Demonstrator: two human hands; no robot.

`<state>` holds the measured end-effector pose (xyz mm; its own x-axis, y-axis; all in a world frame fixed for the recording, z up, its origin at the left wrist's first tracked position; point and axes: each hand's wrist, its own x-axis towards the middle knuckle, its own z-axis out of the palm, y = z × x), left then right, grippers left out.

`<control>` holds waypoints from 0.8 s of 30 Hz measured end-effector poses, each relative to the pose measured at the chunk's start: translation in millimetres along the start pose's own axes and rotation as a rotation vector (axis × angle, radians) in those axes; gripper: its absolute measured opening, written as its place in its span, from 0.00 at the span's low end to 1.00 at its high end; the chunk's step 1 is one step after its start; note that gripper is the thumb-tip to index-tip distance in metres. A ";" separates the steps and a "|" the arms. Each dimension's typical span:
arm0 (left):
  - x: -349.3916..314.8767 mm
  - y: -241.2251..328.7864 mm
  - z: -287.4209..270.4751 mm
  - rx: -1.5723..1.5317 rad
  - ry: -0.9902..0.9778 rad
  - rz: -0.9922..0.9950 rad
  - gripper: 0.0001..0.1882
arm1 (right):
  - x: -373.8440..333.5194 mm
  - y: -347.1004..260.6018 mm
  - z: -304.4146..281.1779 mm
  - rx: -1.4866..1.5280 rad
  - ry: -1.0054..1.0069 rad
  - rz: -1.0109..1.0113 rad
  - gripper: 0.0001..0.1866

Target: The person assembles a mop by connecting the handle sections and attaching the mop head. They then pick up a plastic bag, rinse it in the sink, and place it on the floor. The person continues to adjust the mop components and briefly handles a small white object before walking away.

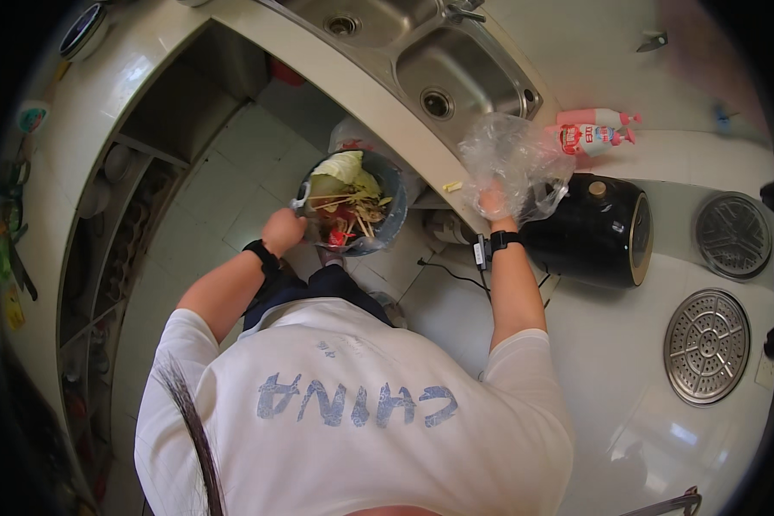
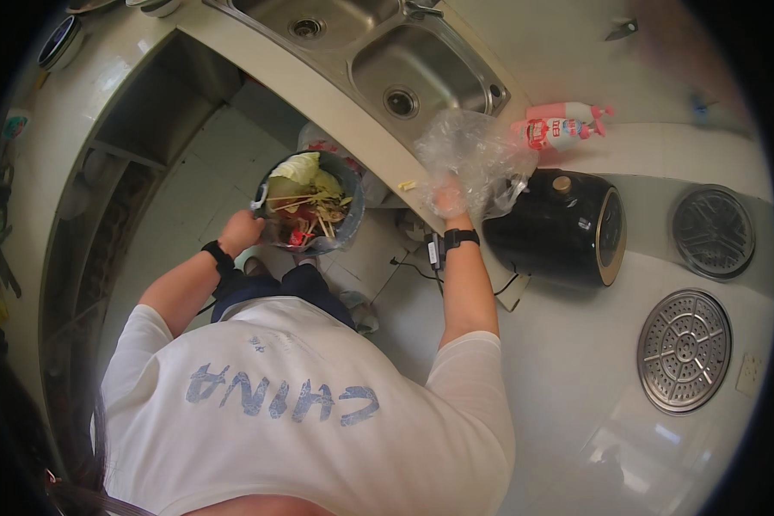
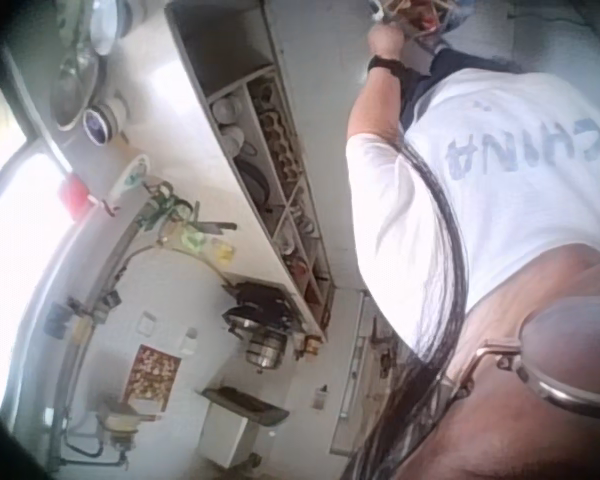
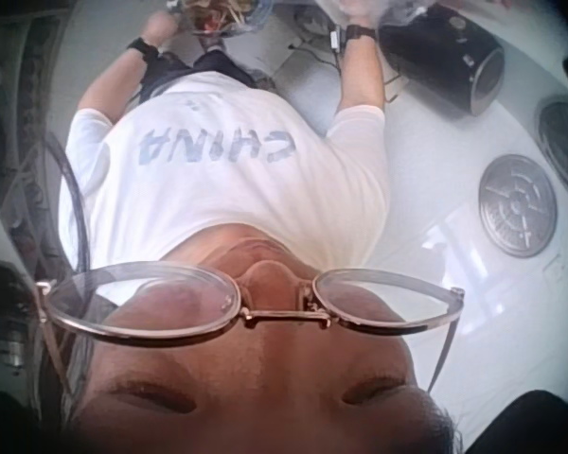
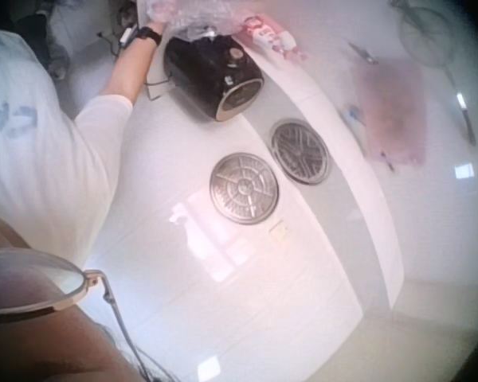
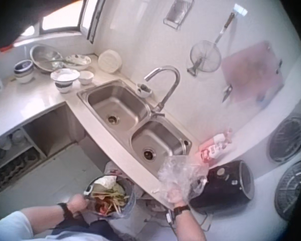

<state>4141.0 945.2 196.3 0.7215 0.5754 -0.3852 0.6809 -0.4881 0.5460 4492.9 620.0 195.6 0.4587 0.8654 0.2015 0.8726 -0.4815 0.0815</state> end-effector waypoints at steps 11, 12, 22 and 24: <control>-6.7 30.7 -27.1 -0.039 -0.002 -0.051 0.19 | 74.2 -111.8 -99.9 1.309 -0.033 0.366 0.11; -8.4 29.4 -24.6 -0.108 0.018 -0.077 0.19 | 79.2 -99.3 -108.2 1.244 -0.018 0.423 0.11; -9.7 -16.2 37.0 -0.670 0.198 -0.262 0.16 | 124.1 -38.7 -150.9 0.822 0.073 0.048 0.08; -0.9 -30.2 48.3 -0.618 0.191 -0.308 0.16 | 139.1 -46.5 -146.6 0.895 0.103 -0.112 0.08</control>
<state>4125.9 927.7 144.3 0.4344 0.7598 -0.4838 0.6135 0.1436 0.7765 4491.6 742.4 362.8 0.3839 0.8632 0.3279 0.7347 -0.0704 -0.6748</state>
